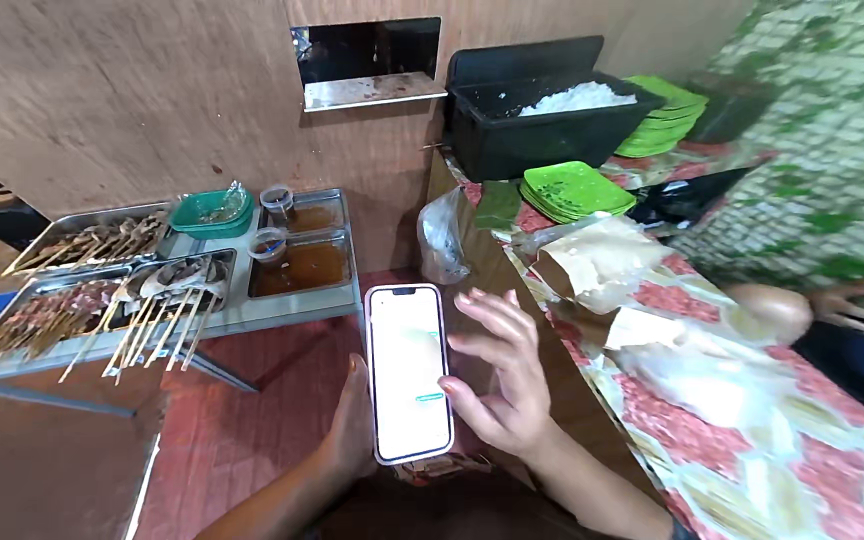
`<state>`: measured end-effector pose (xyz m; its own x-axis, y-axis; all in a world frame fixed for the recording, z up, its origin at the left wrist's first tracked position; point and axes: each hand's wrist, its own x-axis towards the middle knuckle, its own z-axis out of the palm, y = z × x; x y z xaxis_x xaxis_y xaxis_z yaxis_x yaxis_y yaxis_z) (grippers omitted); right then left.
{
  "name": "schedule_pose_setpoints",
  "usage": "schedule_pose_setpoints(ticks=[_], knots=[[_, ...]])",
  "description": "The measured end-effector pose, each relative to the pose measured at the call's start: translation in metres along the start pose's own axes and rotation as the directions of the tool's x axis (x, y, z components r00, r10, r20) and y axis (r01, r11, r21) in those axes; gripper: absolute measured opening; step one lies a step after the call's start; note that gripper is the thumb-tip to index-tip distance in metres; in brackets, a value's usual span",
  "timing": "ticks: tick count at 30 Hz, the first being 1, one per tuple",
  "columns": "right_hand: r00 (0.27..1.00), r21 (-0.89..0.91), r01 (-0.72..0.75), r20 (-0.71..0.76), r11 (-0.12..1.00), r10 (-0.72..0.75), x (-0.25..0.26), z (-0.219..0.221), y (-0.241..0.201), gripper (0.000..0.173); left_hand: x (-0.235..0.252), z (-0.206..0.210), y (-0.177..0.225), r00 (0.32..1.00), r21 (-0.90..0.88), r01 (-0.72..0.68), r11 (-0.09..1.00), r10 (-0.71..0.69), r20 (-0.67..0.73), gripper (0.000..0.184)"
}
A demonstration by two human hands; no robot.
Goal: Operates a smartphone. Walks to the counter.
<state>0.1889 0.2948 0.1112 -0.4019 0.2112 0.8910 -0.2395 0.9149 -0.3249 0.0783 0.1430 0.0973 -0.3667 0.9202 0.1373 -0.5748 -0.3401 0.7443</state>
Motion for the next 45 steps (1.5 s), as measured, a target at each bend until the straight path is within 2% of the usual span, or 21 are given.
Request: schedule_pose_setpoints(ticks=[1, 3, 11, 17, 22, 33, 39, 45], knots=[[1.000, 0.013, 0.015, -0.026, 1.000, -0.014, -0.005, -0.006, 0.002, 0.019, 0.001, 0.002, -0.002, 1.000, -0.008, -0.011, 1.000, 0.011, -0.006, 0.070], [0.999, 0.027, 0.037, -0.009, 0.999, -0.036, -0.014, -0.017, 0.005, 0.013, 0.003, 0.003, -0.009, 0.999, -0.042, -0.037, 0.998, 0.036, -0.010, 0.069], [0.989, 0.041, 0.060, 0.136, 0.997, -0.065, -0.031, -0.043, 0.015, 0.039, 0.016, 0.020, -0.029, 0.996, -0.101, -0.084, 0.991, 0.086, 0.018, 0.067], [0.979, 0.089, 0.091, 0.176, 0.992, -0.106, -0.040, -0.051, 0.020, 0.038, 0.024, 0.028, -0.040, 0.996, -0.121, -0.082, 0.989, 0.086, 0.024, 0.067], [0.968, 0.118, 0.126, 0.203, 0.985, -0.148, -0.046, -0.058, 0.027, 0.037, 0.032, 0.027, -0.047, 0.988, -0.104, -0.134, 0.986, 0.140, 0.058, 0.069], [0.965, 0.163, 0.130, 0.204, 0.978, -0.163, -0.041, -0.050, 0.033, 0.035, 0.035, 0.026, -0.040, 0.988, -0.078, -0.154, 0.985, 0.154, 0.000, 0.068], [0.962, 0.202, 0.192, 0.157, 0.960, -0.225, -0.042, -0.035, 0.024, 0.037, 0.027, 0.014, -0.027, 0.990, -0.075, -0.138, 0.988, 0.137, -0.016, 0.070], [0.985, 0.062, 0.152, 0.068, 0.986, -0.156, -0.045, -0.015, 0.006, 0.039, 0.011, 0.001, -0.005, 0.996, -0.119, -0.090, 0.989, 0.090, -0.004, 0.071]])
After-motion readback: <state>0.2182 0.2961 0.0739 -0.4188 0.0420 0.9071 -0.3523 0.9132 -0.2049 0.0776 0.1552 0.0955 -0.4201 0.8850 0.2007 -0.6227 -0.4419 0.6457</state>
